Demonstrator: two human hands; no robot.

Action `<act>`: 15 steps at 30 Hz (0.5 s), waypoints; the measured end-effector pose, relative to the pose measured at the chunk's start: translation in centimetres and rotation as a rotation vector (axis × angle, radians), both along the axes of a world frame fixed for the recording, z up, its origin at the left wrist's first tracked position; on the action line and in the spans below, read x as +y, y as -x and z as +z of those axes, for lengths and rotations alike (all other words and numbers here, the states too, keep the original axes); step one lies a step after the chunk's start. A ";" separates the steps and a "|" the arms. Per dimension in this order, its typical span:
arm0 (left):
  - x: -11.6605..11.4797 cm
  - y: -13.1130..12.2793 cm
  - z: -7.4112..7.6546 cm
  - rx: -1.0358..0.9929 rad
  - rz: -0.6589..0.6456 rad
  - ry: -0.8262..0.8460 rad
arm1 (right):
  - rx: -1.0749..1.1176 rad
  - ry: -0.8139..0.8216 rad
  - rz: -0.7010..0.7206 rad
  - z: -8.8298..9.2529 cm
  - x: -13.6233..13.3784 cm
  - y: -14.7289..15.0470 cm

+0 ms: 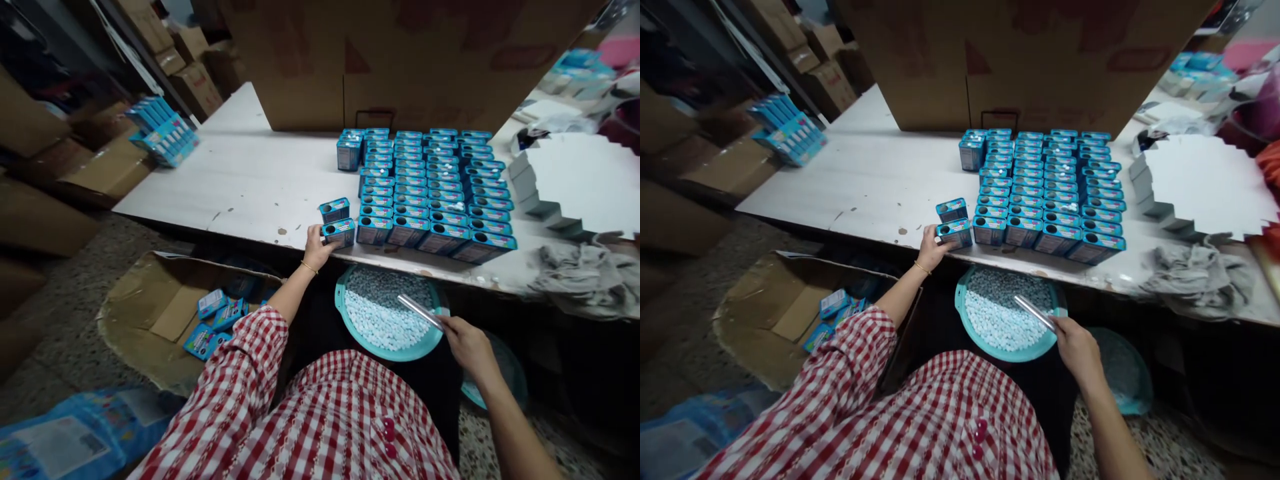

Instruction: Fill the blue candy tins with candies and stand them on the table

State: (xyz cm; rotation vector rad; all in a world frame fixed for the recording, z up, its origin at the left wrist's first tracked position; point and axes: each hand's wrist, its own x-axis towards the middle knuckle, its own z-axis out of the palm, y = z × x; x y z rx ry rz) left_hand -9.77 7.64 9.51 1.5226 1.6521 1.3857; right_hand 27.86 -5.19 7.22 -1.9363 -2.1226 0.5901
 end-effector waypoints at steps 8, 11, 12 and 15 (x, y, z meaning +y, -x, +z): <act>4.7 2.7 1.4 0.275 -0.193 -0.070 | 0.074 0.081 0.013 -0.4 -0.7 0.6; 8.8 3.8 1.5 0.276 -0.215 -0.104 | 0.125 0.085 0.000 -0.5 -0.5 0.9; 10.5 4.0 1.5 0.263 -0.206 -0.111 | 0.144 0.083 -0.002 -0.5 -0.4 1.0; 16.2 4.3 1.4 0.210 -0.181 -0.095 | 0.191 0.079 -0.010 -0.9 -0.4 1.3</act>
